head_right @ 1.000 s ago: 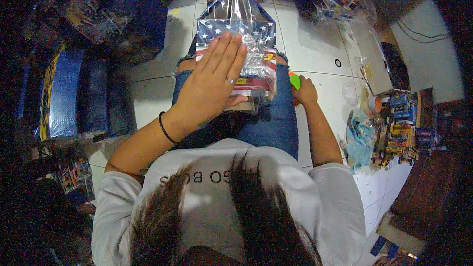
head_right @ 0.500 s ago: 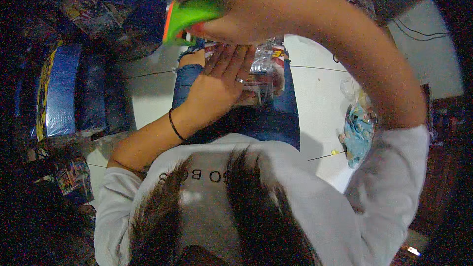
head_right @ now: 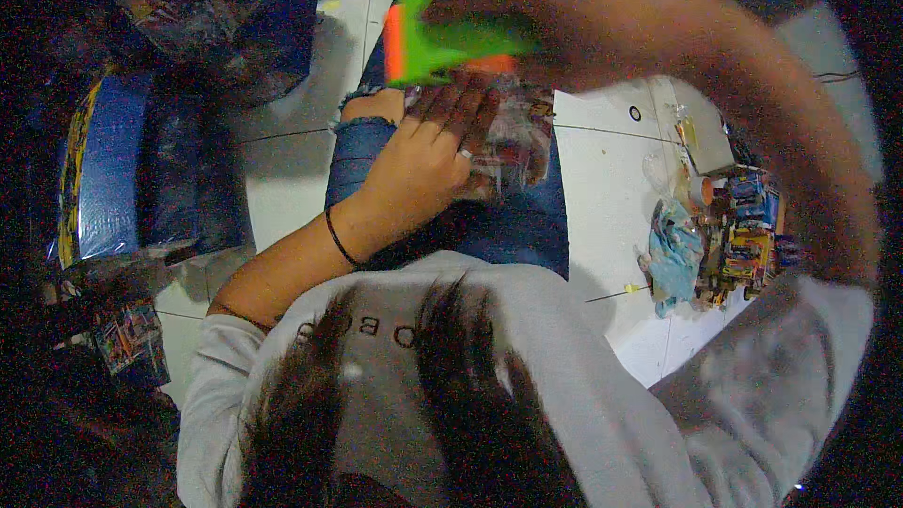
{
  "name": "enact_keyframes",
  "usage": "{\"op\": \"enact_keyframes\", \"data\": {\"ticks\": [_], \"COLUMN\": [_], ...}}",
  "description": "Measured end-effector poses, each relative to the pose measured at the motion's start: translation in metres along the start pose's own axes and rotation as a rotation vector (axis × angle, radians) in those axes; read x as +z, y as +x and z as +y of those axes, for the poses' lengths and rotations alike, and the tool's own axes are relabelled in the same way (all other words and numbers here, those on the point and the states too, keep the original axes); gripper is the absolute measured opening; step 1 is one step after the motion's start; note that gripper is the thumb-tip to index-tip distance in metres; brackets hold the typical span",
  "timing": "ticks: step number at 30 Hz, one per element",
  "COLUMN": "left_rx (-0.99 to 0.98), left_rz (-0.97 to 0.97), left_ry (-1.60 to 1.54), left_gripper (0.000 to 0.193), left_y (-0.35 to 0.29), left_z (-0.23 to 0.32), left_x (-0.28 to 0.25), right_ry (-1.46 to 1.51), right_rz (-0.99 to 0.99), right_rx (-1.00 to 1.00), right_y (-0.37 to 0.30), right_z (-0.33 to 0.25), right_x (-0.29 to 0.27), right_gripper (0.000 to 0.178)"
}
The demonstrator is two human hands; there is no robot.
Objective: The person sits on the floor and wraps several wooden toy cars in clear plastic bags. They use a tape dispenser to seal each bag after placing the toy inside, then set the packaged item aside.
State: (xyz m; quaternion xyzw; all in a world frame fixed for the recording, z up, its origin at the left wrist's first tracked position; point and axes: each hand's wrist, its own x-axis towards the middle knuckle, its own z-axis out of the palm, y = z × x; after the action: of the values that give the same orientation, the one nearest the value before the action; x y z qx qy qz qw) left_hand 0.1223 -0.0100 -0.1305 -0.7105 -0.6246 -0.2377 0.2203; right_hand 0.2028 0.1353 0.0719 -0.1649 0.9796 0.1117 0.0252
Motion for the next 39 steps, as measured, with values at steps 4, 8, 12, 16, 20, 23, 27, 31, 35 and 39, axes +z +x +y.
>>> {"op": "enact_keyframes", "data": {"ticks": [4, 8, 12, 16, 20, 23, 27, 31, 35, 39], "left_rx": [-0.007, -0.004, 0.018, 0.013, 0.065, 0.286, 0.594, 0.552, 0.389, -0.440], "left_rz": [-0.044, -0.067, -0.069, -0.046, 0.022, -0.216, -0.968, -1.142, -0.127, 0.375], "left_ry": [-0.053, -0.100, -0.040, -0.030, -0.063, -0.027, 0.180, 0.016, -0.347, -0.577], "left_gripper": [0.084, 0.087, 0.090, 0.086, 0.077, 0.069, 0.057, 0.054, 0.047, 0.062], "left_y": [-0.002, -0.004, -0.013, -0.026, -0.009, 0.044, 0.134, 0.165, 0.129, 0.084], "left_z": [0.000, -0.001, -0.002, -0.001, -0.001, 0.000, 0.023, 0.040, 0.015, -0.037], "left_x": [-0.007, -0.011, -0.005, -0.011, -0.035, -0.043, -0.013, 0.007, -0.013, -0.026], "right_ry": [-0.046, 0.120, 0.147, 0.033, 0.390, 0.546, 1.048, 0.611, 0.512, 0.776], "right_rz": [0.157, 0.247, 0.307, -0.997, 0.006, 0.380, 0.649, 0.420, 0.816, 1.027], "right_rx": [0.289, 0.492, 0.445, 0.232, 0.799, 1.184, 1.702, 1.811, 1.321, 0.756], "right_y": [-0.108, -0.173, -0.160, -0.140, -0.199, -0.228, -0.236, -0.215, -0.158, -0.087], "right_z": [-0.002, -0.032, -0.025, -0.004, -0.021, -0.041, -0.062, -0.061, -0.040, -0.028], "right_x": [0.035, 0.081, 0.138, 0.240, 0.330, 0.389, 0.440, 0.423, 0.337, 0.265], "right_gripper": [0.070, 0.075, 0.067, 0.050, 0.043, 0.042, 0.046, 0.065, 0.075, 0.061]}}
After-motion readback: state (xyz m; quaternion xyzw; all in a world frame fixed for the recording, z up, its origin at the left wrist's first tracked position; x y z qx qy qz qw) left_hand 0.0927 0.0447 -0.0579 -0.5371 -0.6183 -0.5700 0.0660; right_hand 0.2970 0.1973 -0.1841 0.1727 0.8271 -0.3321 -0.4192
